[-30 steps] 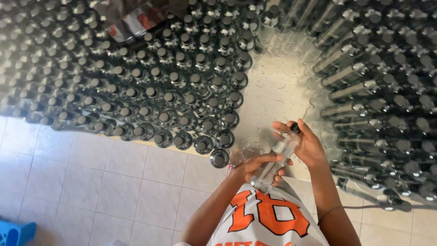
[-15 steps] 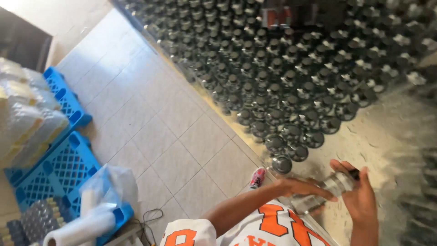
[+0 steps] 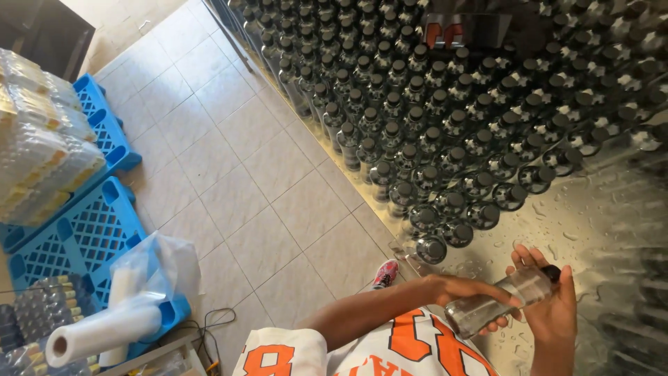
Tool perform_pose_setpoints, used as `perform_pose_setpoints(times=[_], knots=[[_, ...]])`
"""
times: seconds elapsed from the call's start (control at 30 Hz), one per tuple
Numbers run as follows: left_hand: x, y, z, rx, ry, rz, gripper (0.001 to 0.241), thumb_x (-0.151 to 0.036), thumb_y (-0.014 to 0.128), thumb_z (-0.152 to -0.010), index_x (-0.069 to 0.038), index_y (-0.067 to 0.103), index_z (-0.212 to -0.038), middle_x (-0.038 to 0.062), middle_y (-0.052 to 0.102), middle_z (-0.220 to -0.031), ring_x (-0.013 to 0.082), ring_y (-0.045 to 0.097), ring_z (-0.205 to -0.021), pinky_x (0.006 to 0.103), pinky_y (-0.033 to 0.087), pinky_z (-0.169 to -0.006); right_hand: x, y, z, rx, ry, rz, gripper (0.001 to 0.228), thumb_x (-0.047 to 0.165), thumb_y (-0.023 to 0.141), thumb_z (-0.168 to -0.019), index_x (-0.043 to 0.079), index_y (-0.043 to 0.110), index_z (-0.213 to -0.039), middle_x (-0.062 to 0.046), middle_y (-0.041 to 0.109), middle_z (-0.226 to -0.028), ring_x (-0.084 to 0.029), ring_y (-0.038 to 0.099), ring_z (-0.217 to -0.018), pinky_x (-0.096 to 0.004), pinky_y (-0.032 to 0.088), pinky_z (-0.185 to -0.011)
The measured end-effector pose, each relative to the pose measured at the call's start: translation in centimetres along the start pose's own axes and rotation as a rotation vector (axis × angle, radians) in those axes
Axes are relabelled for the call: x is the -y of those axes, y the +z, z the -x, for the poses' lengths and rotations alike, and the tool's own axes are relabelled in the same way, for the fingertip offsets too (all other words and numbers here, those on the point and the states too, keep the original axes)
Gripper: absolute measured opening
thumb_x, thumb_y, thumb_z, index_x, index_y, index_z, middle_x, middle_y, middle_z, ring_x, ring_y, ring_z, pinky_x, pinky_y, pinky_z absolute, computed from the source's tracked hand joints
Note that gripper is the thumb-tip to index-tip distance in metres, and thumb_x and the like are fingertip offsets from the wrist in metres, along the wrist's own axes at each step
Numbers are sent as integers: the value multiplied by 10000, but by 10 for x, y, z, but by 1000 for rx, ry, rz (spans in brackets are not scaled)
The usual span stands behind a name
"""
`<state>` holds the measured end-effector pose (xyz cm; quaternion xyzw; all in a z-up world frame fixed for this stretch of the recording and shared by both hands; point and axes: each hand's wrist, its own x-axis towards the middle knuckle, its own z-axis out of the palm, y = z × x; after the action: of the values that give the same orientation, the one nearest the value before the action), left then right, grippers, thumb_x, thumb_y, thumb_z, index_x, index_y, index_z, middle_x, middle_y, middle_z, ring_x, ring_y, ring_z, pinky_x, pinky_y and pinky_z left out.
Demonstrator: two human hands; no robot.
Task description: Capping water bottles using a handheld capping tool at a production station.
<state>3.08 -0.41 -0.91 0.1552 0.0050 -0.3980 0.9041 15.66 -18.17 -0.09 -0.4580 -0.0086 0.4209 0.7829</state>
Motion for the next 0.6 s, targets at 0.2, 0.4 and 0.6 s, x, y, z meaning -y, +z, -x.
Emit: perform_pose_setpoints(times=[0.2, 0.4, 0.6], knots=[[13, 11, -16, 90, -84, 192, 461, -380, 678, -1144, 8, 554, -1360, 73, 622, -924, 207, 652, -810, 393, 609, -731, -6, -36, 20, 120, -123, -190, 440, 538, 528, -1258, 149, 727, -1304, -162, 632, -1595, -312, 554, -1510, -498, 428, -1217], [21, -37, -48, 155, -229, 60, 512, -383, 729, -1115, 1, 528, -1386, 122, 684, -1054, 241, 702, -869, 399, 640, -811, -21, -62, 45, -237, -40, -78, 361, 616, 686, -1103, 255, 675, -1084, -49, 727, -1403, -220, 655, -1401, -504, 438, -1250], [-5, 6, -43, -452, -471, -1070, 1028, -730, 705, -566, -164, 741, -1424, 166, 626, -1619, 417, 654, -1370, 518, 513, -1137, -56, -95, 48, -433, 87, -174, 342, 504, 636, -1152, 165, 592, -1166, -254, 594, -1608, -337, 529, -1599, -528, 422, -1259]])
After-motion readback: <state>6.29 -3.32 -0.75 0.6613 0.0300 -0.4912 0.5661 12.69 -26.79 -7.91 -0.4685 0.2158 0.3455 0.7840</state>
